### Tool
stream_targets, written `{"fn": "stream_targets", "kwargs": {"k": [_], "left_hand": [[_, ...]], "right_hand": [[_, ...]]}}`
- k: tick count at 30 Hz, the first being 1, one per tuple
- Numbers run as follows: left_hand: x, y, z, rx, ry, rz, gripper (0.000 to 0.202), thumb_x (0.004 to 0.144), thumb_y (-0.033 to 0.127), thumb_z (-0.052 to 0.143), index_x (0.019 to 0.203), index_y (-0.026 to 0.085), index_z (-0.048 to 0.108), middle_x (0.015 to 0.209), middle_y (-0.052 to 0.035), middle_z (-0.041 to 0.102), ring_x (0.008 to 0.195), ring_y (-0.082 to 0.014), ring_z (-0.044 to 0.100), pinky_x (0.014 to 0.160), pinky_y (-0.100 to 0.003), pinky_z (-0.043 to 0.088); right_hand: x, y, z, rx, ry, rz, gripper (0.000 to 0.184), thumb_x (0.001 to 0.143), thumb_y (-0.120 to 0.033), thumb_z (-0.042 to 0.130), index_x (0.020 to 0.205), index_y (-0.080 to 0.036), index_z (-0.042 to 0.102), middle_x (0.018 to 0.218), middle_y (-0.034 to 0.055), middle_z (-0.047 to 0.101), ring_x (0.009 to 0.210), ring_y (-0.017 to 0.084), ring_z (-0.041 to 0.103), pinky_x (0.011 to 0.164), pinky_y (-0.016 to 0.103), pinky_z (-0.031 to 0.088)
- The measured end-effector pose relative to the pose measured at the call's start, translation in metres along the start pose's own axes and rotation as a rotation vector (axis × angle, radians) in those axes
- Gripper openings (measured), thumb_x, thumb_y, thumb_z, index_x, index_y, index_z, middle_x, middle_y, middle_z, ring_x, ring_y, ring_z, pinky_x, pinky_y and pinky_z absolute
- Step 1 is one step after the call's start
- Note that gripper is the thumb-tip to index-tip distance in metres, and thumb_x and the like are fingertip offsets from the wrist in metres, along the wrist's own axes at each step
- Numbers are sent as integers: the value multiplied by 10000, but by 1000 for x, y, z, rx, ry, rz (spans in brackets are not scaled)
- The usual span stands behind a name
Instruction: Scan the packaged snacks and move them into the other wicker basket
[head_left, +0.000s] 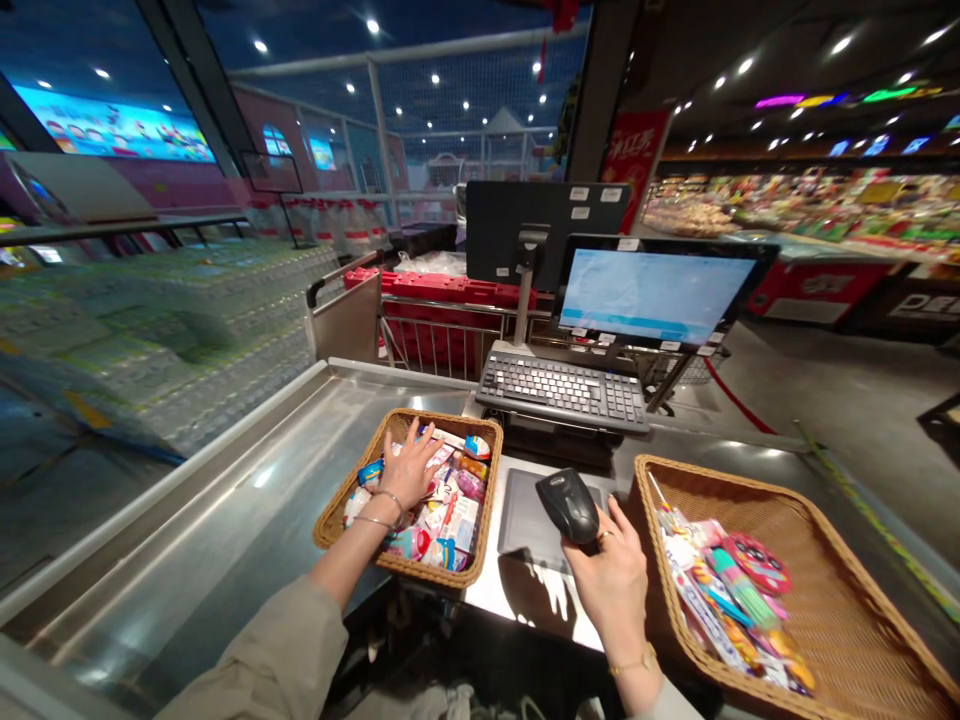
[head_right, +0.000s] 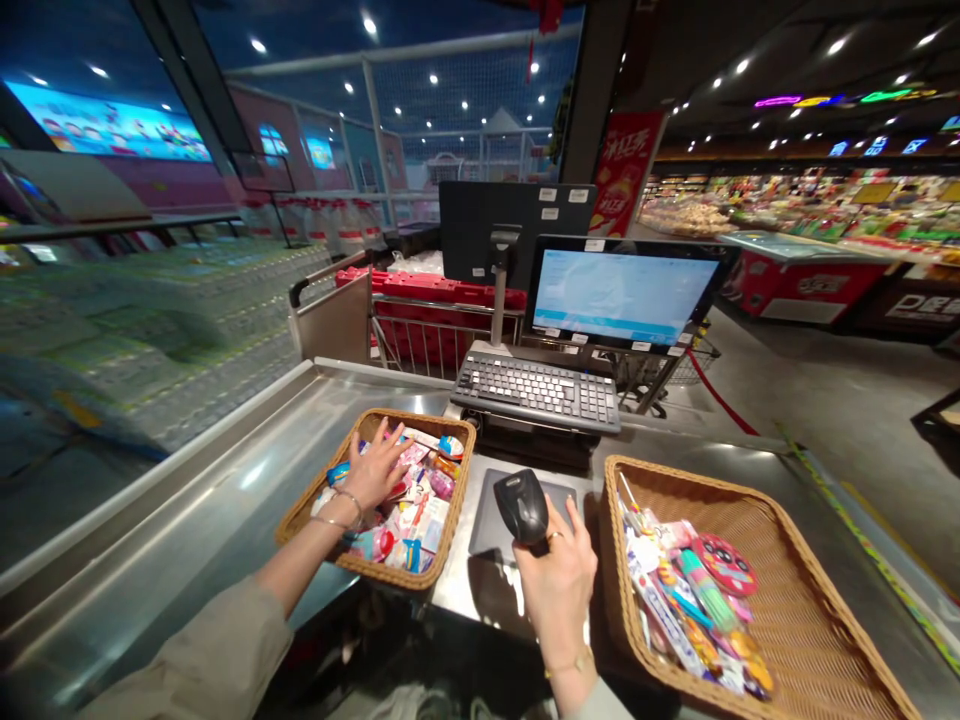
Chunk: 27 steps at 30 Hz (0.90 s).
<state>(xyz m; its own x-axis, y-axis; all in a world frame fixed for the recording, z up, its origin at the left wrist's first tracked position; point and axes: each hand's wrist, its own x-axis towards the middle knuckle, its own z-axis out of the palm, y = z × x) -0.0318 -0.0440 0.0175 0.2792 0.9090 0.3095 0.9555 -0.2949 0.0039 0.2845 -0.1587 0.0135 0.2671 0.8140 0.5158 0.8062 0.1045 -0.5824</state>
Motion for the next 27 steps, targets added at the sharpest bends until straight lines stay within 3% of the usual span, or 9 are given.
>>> {"fn": "stream_targets", "kwargs": {"k": [7,12,21,27], "left_hand": [[5,-51,10,80,-120,44,501,856,222,568,1340,344,533,1536,-65,381,1461,-358,208,1099,-740,33],[14,-74,14,132,-205,115,593,778,186,675,1326,366,537,1544,-65,366,1466,-348,198,1110,-722,47],[32,-79,22,195,-359,278,786,584,190,842,1294,370,557,1549,-95,353,1468,-357,181,1104,-711,30],[39,-78,32,145,-410,354,727,610,183,810,1277,349,573,1527,-110,393,1463,-356,196,1098,-711,15]], "right_hand": [[-2,-1,5,4,9,-12,327,687,-282,600,982,-190,706,1137,86,702,1263,311,504,974,456,459],[-2,-1,10,-4,29,-24,299,690,-290,600,950,-190,709,1106,91,712,1251,306,515,988,453,456],[-1,-3,12,-27,39,-22,268,724,-327,595,928,-191,706,1120,101,707,1252,308,509,959,447,467],[-1,-2,15,-32,49,11,250,729,-324,603,918,-194,705,1136,104,702,1260,306,505,954,447,472]]}}
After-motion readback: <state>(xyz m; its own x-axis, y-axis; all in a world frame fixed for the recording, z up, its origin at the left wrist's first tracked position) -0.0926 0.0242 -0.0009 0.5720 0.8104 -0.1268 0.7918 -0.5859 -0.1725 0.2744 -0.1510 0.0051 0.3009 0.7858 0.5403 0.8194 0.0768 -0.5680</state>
